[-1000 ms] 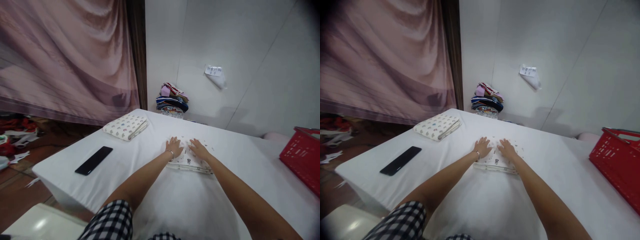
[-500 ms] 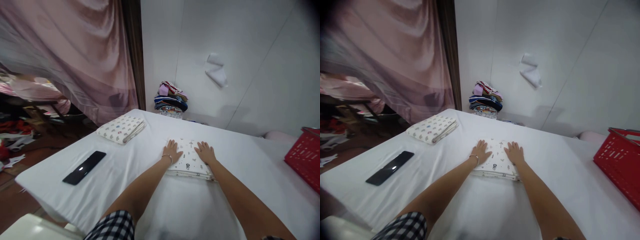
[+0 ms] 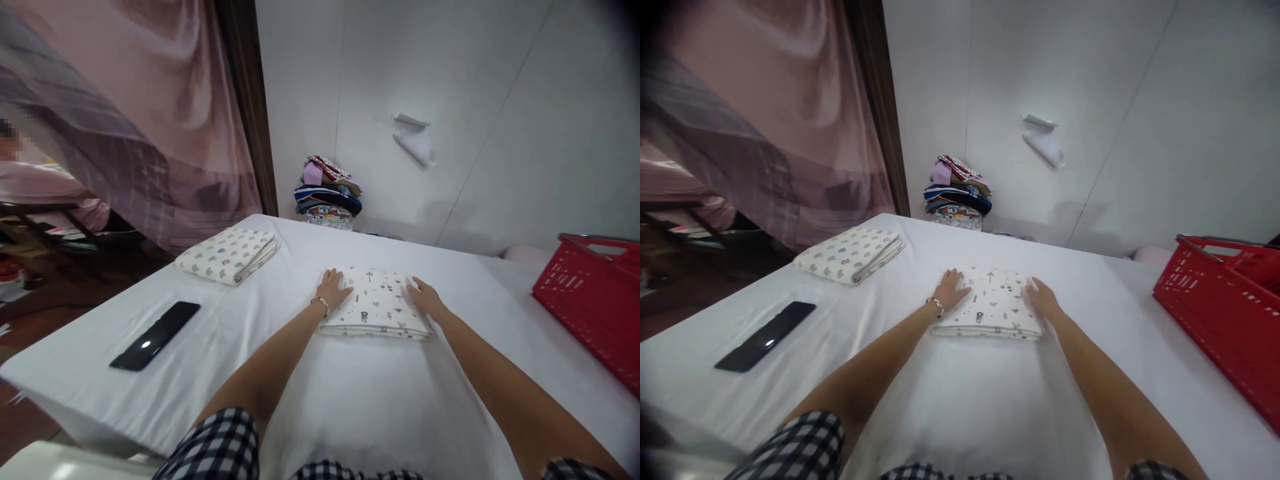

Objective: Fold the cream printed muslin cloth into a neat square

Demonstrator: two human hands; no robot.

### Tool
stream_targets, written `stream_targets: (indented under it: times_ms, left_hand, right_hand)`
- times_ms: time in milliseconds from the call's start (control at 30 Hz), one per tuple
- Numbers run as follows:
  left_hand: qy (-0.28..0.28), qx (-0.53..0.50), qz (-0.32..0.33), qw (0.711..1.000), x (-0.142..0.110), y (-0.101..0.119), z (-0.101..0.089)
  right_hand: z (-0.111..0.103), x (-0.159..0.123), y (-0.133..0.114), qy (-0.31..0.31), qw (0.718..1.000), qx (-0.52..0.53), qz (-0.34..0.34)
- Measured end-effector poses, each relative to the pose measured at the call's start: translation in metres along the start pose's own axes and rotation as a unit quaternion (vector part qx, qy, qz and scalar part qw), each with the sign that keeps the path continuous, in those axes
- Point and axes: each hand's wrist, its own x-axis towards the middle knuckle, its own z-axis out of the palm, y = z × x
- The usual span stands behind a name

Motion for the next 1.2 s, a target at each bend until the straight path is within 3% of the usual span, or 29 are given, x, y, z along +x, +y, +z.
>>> stream_targets:
  times_ms: [67, 200, 267, 367, 500, 633, 867, 1033, 1200]
  left_hand:
    - [0.019, -0.012, 0.008, 1.000, -0.010, -0.006, -0.003]
    - [0.062, 0.000, 0.112, 0.992, -0.051, -0.028, -0.003]
    - [0.093, 0.014, 0.189, 0.978, -0.075, -0.039, -0.002]
    - [0.080, 0.052, 0.282, 0.955, -0.100, -0.052, -0.003]
    - [0.100, 0.110, 0.309, 0.939, -0.108, -0.054, -0.007]
    - [0.128, 0.146, 0.310, 0.931, -0.109, -0.039, -0.011]
    - [0.102, 0.172, 0.323, 0.925, -0.107, -0.012, -0.009]
    - [0.086, 0.178, 0.324, 0.925, -0.104, -0.008, -0.005]
    - [0.081, 0.179, 0.337, 0.921, -0.108, -0.007, -0.005]
  right_hand:
    - [-0.003, -0.020, 0.018, 0.011, 0.999, 0.050, -0.004]
    - [-0.005, -0.070, 0.047, 0.029, 0.994, 0.074, -0.074]
    - [-0.008, -0.093, 0.054, 0.043, 0.989, 0.049, -0.130]
    - [-0.012, -0.119, 0.056, 0.031, 0.970, -0.029, -0.241]
    - [-0.011, -0.128, 0.051, 0.004, 0.934, -0.122, -0.336]
    - [-0.006, -0.124, 0.046, 0.013, 0.920, -0.172, -0.352]
    - [-0.005, -0.118, 0.037, -0.032, 0.920, -0.216, -0.325]
    - [-0.010, -0.116, 0.034, -0.064, 0.920, -0.236, -0.305]
    - [-0.011, -0.125, 0.028, -0.042, 0.920, -0.220, -0.323]
